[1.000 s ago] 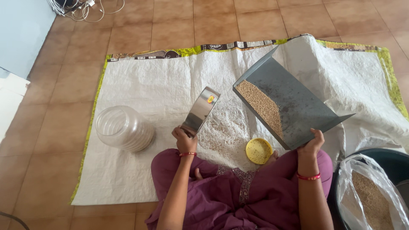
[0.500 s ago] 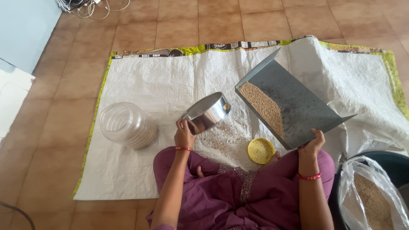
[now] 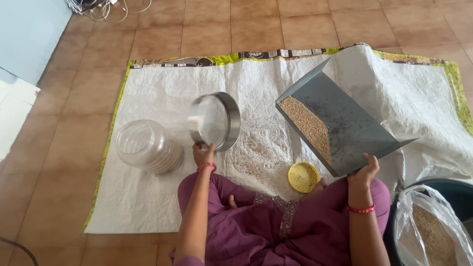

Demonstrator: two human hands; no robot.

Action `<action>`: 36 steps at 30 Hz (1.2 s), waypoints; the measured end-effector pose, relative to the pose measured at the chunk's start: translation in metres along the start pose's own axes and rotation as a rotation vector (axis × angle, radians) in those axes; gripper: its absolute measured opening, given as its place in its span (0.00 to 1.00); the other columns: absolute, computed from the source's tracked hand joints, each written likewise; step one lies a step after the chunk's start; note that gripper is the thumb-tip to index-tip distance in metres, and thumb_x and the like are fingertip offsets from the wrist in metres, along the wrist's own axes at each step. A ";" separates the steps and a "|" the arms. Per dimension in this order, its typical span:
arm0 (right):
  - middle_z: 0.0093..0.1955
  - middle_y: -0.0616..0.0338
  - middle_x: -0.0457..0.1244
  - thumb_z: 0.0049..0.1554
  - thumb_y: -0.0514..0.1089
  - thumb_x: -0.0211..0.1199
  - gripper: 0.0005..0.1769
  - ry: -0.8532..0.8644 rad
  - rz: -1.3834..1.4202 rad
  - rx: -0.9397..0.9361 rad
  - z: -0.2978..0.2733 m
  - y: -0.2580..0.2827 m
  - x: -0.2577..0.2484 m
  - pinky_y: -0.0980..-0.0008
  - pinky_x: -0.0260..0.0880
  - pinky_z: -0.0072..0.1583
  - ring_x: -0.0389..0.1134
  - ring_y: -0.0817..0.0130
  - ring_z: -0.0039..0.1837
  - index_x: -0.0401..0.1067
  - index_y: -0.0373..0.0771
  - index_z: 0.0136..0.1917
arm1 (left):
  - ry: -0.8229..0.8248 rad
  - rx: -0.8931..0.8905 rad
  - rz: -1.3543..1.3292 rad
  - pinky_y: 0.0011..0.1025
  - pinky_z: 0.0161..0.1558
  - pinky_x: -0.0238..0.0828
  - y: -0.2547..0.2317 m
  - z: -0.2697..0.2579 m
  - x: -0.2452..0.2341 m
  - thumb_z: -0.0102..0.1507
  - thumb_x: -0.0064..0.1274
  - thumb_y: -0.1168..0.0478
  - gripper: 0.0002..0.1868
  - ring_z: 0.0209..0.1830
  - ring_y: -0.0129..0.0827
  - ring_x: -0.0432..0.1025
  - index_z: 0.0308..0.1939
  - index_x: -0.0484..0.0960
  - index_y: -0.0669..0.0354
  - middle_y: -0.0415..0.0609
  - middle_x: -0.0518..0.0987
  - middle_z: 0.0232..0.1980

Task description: The person pours grains from a plastic container onto a metal tray. They then sift the grains by shaking the tray and proceed to pick out small debris or chaff by hand, discarding it onto a cloth spread on the floor.

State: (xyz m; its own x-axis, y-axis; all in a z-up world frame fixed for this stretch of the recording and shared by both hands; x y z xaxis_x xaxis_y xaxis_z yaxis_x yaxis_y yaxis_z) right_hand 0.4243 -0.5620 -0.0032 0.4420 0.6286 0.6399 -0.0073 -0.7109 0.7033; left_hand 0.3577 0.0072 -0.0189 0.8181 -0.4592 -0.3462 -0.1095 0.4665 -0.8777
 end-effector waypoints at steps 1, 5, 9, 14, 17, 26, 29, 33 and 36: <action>0.62 0.51 0.62 0.50 0.47 0.53 0.31 0.006 0.004 0.000 0.000 -0.002 -0.002 0.52 0.69 0.63 0.65 0.53 0.64 0.63 0.37 0.67 | 0.093 -0.381 -0.308 0.45 0.39 0.82 0.018 0.005 0.006 0.56 0.65 0.58 0.28 0.38 0.55 0.80 0.53 0.67 0.61 0.56 0.78 0.44; 0.63 0.52 0.62 0.52 0.45 0.53 0.30 0.018 -0.016 -0.012 0.008 -0.010 -0.005 0.54 0.70 0.63 0.65 0.54 0.64 0.63 0.36 0.67 | 0.180 -1.037 -0.803 0.47 0.32 0.82 0.047 0.015 0.021 0.57 0.60 0.54 0.29 0.29 0.54 0.80 0.57 0.69 0.62 0.64 0.79 0.41; 0.61 0.50 0.62 0.52 0.43 0.52 0.29 0.075 -0.036 -0.028 0.015 -0.020 -0.006 0.54 0.71 0.63 0.66 0.53 0.63 0.63 0.32 0.66 | 0.127 -1.103 -0.811 0.44 0.33 0.83 0.054 0.026 0.025 0.61 0.63 0.49 0.37 0.31 0.52 0.80 0.62 0.67 0.75 0.64 0.80 0.43; 0.60 0.49 0.62 0.52 0.43 0.52 0.26 0.124 -0.042 -0.001 0.013 -0.031 -0.002 0.55 0.71 0.62 0.65 0.53 0.62 0.64 0.33 0.64 | 0.103 -0.788 -0.948 0.37 0.45 0.81 0.051 0.046 0.034 0.61 0.66 0.46 0.41 0.48 0.45 0.76 0.72 0.69 0.63 0.53 0.77 0.58; 0.59 0.51 0.64 0.49 0.43 0.51 0.25 -0.067 -0.169 0.132 0.009 -0.043 -0.003 0.52 0.70 0.59 0.66 0.53 0.61 0.65 0.38 0.61 | 0.226 -0.791 -0.777 0.41 0.47 0.75 0.052 0.039 0.034 0.59 0.56 0.40 0.42 0.57 0.43 0.73 0.72 0.62 0.54 0.41 0.71 0.63; 0.60 0.47 0.61 0.53 0.51 0.59 0.24 0.151 -0.393 0.241 -0.004 -0.101 0.016 0.48 0.66 0.60 0.62 0.49 0.61 0.68 0.40 0.61 | 0.848 -0.778 -0.752 0.46 0.57 0.64 0.039 -0.023 0.036 0.68 0.47 0.26 0.50 0.57 0.46 0.69 0.74 0.68 0.70 0.68 0.72 0.68; 0.66 0.52 0.57 0.57 0.58 0.55 0.29 0.226 -0.542 0.198 0.003 -0.093 0.018 0.51 0.59 0.63 0.57 0.55 0.66 0.66 0.42 0.67 | 0.858 -0.546 -0.236 0.47 0.64 0.47 0.021 -0.045 0.041 0.63 0.48 0.26 0.50 0.68 0.33 0.53 0.76 0.61 0.58 0.47 0.64 0.75; 0.72 0.51 0.52 0.55 0.65 0.50 0.38 0.278 -0.399 0.132 0.013 -0.044 0.022 0.48 0.54 0.67 0.52 0.53 0.71 0.58 0.43 0.72 | 0.817 -0.333 -0.335 0.42 0.69 0.59 -0.028 -0.089 0.064 0.61 0.43 0.24 0.51 0.68 0.42 0.64 0.69 0.69 0.65 0.52 0.71 0.68; 0.76 0.50 0.48 0.54 0.71 0.47 0.45 0.309 -0.341 0.252 -0.003 -0.046 0.031 0.46 0.50 0.71 0.48 0.52 0.75 0.52 0.43 0.76 | 0.741 -0.405 -0.218 0.43 0.70 0.55 -0.031 -0.080 0.050 0.60 0.41 0.22 0.53 0.72 0.42 0.60 0.73 0.66 0.63 0.52 0.67 0.72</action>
State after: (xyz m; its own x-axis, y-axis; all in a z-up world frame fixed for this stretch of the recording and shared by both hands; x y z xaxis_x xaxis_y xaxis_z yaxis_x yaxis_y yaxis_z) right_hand 0.4359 -0.5092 -0.0149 0.0966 0.8742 0.4758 0.3235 -0.4797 0.8156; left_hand 0.3567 -0.0912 -0.0356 0.2815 -0.9461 -0.1600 -0.3006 0.0714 -0.9511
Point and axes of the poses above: each hand's wrist, its own z-axis towards the middle knuckle, its own x-axis out of the palm, y = z × x, the point moved 3 cm from there along z, towards the middle knuckle
